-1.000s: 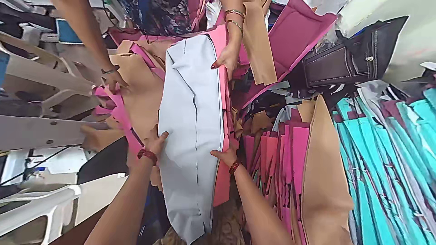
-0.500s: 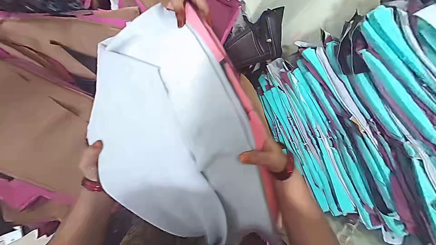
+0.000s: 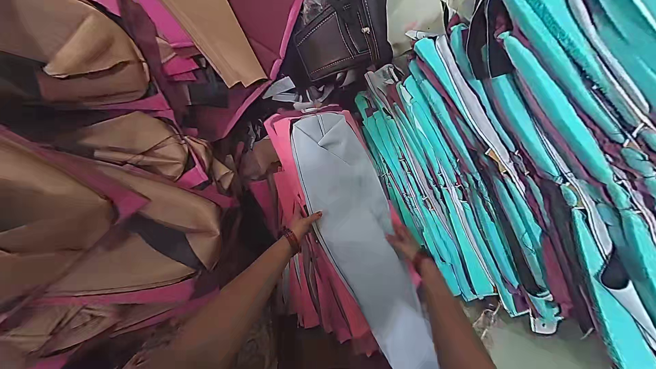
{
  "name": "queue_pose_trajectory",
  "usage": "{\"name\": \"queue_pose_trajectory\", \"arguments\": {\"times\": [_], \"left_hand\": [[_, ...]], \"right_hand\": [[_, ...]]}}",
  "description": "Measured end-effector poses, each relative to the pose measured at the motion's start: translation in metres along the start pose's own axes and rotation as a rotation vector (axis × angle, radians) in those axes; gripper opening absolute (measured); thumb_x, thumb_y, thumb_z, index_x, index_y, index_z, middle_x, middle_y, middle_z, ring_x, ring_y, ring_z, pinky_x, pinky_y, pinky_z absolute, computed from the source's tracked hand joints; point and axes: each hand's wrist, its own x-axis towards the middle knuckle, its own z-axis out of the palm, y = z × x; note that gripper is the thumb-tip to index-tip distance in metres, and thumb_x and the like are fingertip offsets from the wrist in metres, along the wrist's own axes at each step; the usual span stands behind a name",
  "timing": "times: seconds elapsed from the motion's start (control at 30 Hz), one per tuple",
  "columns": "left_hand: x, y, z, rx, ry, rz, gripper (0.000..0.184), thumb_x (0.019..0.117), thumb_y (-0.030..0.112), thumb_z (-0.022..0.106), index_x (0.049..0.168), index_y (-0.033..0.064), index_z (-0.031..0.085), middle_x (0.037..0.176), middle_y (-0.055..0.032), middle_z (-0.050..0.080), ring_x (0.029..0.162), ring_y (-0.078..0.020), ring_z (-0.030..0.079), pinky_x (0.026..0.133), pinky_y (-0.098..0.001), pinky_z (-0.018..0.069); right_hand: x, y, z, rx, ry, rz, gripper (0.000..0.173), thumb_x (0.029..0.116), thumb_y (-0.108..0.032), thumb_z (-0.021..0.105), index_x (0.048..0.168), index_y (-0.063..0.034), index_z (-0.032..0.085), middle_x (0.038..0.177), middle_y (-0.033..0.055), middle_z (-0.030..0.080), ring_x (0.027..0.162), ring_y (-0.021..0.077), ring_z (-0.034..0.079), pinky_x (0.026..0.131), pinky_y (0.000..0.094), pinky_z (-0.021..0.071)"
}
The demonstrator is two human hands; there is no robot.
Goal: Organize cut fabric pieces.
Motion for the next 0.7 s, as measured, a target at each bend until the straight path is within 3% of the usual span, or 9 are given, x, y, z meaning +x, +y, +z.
{"name": "queue_pose_trajectory", "arguments": {"times": [0.07, 0.17, 0.27, 0.33, 0.43, 0.53, 0.7], "left_hand": [[0.012, 0.001, 0.008, 0.089, 0.011, -0.026, 0.096, 0.0928, 0.01, 0.074, 0.16, -0.0011, 0.007, 0.152, -0.0296, 0.041, 0.134, -0.0344, 0.053, 0.108, -0.0467, 0.0481], [0.014, 0.004, 0.004, 0.187, 0.013, 0.079, 0.088, 0.0932, 0.009, 0.073, 0.157, -0.005, 0.015, 0.145, -0.0285, 0.05, 0.127, -0.0286, 0.06, 0.106, -0.0412, 0.0509], [0.015, 0.006, -0.007, 0.247, 0.079, 0.199, 0.073, 0.096, 0.013, 0.069, 0.153, -0.0038, 0.027, 0.137, -0.0262, 0.056, 0.118, -0.0258, 0.064, 0.101, -0.0409, 0.0536], [0.017, 0.001, -0.01, 0.213, 0.153, 0.275, 0.065, 0.097, 0.011, 0.067, 0.15, -0.0034, 0.033, 0.13, -0.0239, 0.06, 0.11, -0.0221, 0.067, 0.096, -0.0389, 0.0559], [0.027, -0.007, -0.007, 0.114, 0.25, 0.318, 0.061, 0.0995, 0.008, 0.062, 0.151, -0.0016, 0.03, 0.129, -0.0216, 0.059, 0.106, -0.0185, 0.067, 0.093, -0.0349, 0.0564], [0.036, -0.008, 0.008, 0.062, 0.305, 0.315, 0.059, 0.1013, 0.009, 0.06, 0.151, 0.0005, 0.031, 0.128, -0.021, 0.06, 0.105, -0.0202, 0.067, 0.092, -0.0379, 0.0565], [0.075, -0.006, 0.027, 0.084, 0.294, 0.324, 0.07, 0.101, 0.013, 0.063, 0.157, 0.0024, 0.023, 0.146, -0.0233, 0.05, 0.127, -0.0287, 0.058, 0.106, -0.0473, 0.0495]], "right_hand": [[0.01, 0.009, 0.049, -0.077, 0.028, 0.084, 0.088, 0.0871, -0.049, 0.077, 0.155, -0.0043, 0.042, 0.163, 0.0323, 0.021, 0.15, 0.0484, 0.025, 0.122, 0.0589, 0.0242], [0.001, 0.0, 0.079, -0.081, 0.18, 0.129, 0.099, 0.0797, -0.058, 0.08, 0.155, -0.0074, 0.042, 0.163, 0.0321, 0.023, 0.148, 0.0513, 0.028, 0.118, 0.0616, 0.0295], [-0.011, -0.001, 0.083, -0.009, 0.295, 0.068, 0.092, 0.0774, -0.056, 0.082, 0.149, -0.0077, 0.052, 0.158, 0.0327, 0.033, 0.143, 0.0533, 0.035, 0.115, 0.0633, 0.0323], [-0.024, -0.004, 0.096, -0.019, 0.365, 0.084, 0.101, 0.0757, -0.061, 0.08, 0.154, -0.0078, 0.046, 0.161, 0.0355, 0.025, 0.146, 0.0571, 0.027, 0.115, 0.0696, 0.0277], [-0.025, -0.016, 0.125, -0.069, 0.364, 0.146, 0.108, 0.0809, -0.069, 0.07, 0.163, -0.0123, 0.028, 0.165, 0.0329, 0.015, 0.151, 0.056, 0.018, 0.11, 0.0795, 0.0215], [0.004, -0.024, 0.126, -0.084, 0.311, 0.213, 0.099, 0.0897, -0.07, 0.059, 0.165, -0.0189, 0.021, 0.168, 0.0272, 0.011, 0.154, 0.0502, 0.013, 0.113, 0.079, 0.0152], [0.056, -0.018, 0.102, -0.098, 0.236, 0.256, 0.089, 0.0952, -0.07, 0.051, 0.165, -0.0268, 0.018, 0.171, 0.0205, 0.01, 0.156, 0.0438, 0.012, 0.116, 0.0737, 0.0164]]}}
